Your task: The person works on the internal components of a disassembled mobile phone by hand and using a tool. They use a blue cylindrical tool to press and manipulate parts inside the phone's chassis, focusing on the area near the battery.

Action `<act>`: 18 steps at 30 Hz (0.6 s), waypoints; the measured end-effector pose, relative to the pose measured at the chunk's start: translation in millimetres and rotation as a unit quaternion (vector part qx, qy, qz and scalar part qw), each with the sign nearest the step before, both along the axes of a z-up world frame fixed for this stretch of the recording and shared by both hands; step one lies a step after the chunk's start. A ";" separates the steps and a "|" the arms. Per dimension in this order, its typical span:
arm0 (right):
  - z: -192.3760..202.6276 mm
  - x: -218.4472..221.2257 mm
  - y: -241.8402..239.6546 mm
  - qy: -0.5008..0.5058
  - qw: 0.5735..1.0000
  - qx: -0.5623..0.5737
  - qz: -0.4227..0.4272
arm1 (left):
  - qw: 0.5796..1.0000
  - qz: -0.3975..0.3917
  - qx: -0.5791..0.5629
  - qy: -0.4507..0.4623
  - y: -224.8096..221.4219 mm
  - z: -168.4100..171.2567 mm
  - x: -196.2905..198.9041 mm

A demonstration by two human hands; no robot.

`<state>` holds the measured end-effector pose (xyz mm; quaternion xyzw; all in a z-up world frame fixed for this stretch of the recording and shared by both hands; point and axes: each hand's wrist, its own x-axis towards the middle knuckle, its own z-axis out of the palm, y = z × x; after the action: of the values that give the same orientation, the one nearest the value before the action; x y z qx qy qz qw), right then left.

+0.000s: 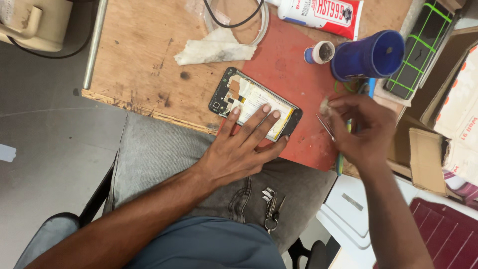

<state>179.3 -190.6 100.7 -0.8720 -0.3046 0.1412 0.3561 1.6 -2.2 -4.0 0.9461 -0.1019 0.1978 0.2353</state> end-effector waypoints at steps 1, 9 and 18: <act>0.3 -3.2 1.4 -0.011 0.999 -0.042 -0.002 | 1.000 0.005 -0.001 -0.003 -0.6 -1.6 -0.2; -2.1 -16.2 25.7 0.011 0.994 -0.108 0.020 | 0.999 -0.007 -0.022 0.026 -2.3 -2.7 -1.5; -3.8 -11.0 30.2 0.085 0.990 -0.108 0.016 | 1.000 -0.001 -0.004 0.029 -1.4 -1.6 -3.5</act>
<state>168.2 -160.4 96.9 -0.8852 -0.2701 0.2530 0.2820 -2.0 -3.5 -5.6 0.9504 -0.0950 0.1704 0.2421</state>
